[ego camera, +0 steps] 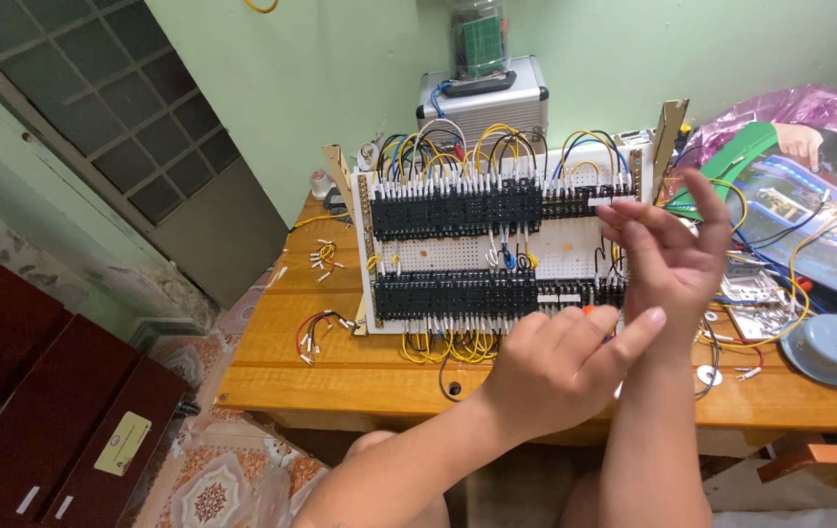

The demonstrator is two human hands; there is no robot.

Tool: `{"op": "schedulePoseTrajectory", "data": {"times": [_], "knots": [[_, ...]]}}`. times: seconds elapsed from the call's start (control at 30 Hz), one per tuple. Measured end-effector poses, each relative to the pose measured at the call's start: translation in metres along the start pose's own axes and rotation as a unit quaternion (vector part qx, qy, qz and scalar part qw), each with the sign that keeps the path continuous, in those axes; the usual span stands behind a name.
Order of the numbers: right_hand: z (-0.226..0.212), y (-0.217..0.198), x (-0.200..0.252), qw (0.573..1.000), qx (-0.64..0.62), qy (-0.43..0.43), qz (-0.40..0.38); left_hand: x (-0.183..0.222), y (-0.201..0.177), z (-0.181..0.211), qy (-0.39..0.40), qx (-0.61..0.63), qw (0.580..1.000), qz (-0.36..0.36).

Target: Routing and connecting electrical wires to terminal blocks on a circuit board using a screwdriver.

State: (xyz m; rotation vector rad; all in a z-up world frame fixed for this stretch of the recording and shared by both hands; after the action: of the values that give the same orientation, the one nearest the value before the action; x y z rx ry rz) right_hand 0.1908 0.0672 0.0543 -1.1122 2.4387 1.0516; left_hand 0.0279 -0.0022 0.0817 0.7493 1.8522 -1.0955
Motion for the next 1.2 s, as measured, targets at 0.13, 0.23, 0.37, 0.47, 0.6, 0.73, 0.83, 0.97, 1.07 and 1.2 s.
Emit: {"op": "schedulePoseTrajectory", "data": {"times": [0.13, 0.23, 0.37, 0.47, 0.6, 0.73, 0.83, 0.97, 1.07, 1.2], "knots": [[-0.019, -0.017, 0.005, 0.999, 0.001, -0.034, -0.004, 0.011, -0.005, -0.006, -0.002, 0.045, 0.999, 0.026], [-0.032, -0.021, 0.011, 0.999, 0.038, -0.036, -0.001, 0.013, -0.002, -0.009, 0.004, 0.04, 0.999, 0.007], [-0.051, -0.007, 0.02, 0.993, 0.1, -0.025, -0.061, 0.017, 0.0, -0.045, -0.076, 0.137, 0.987, 0.029], [-0.052, 0.019, 0.033, 0.952, 0.241, -0.001, -0.188, 0.02, -0.002, -0.064, -0.128, 0.128, 0.984, -0.002], [-0.039, 0.052, 0.04, 0.901, 0.348, 0.001, -0.261, 0.033, 0.005, -0.08, -0.199, 0.172, 0.965, 0.002], [-0.026, 0.058, 0.043, 0.91, 0.319, 0.007, -0.265, 0.053, 0.007, -0.096, -0.242, 0.186, 0.952, 0.016], [-0.015, 0.066, 0.051, 0.894, 0.329, 0.056, -0.301, 0.064, 0.006, -0.102, -0.248, 0.168, 0.954, -0.003], [-0.007, 0.07, 0.057, 0.889, 0.329, 0.102, -0.301, 0.068, 0.002, -0.107, -0.24, 0.148, 0.959, -0.022], [-0.001, 0.064, 0.06, 0.888, 0.325, 0.174, -0.275, 0.064, -0.012, -0.113, -0.245, 0.118, 0.962, -0.022], [0.025, 0.045, 0.066, 0.858, 0.334, 0.275, -0.279, 0.062, -0.024, -0.119, -0.261, 0.128, 0.957, -0.023]]}}
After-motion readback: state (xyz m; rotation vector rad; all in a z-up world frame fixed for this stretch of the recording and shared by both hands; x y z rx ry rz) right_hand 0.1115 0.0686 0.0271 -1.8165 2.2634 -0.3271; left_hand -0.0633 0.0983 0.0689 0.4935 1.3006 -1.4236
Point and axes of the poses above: each hand's wrist, its own x-axis away from the middle knuckle, its own y-axis out of the palm, z = x × y, the point moved 9 cm from there along -x, towards the middle knuckle, and after that the axes turned 2 degrees about y, right-handed, at the moved point
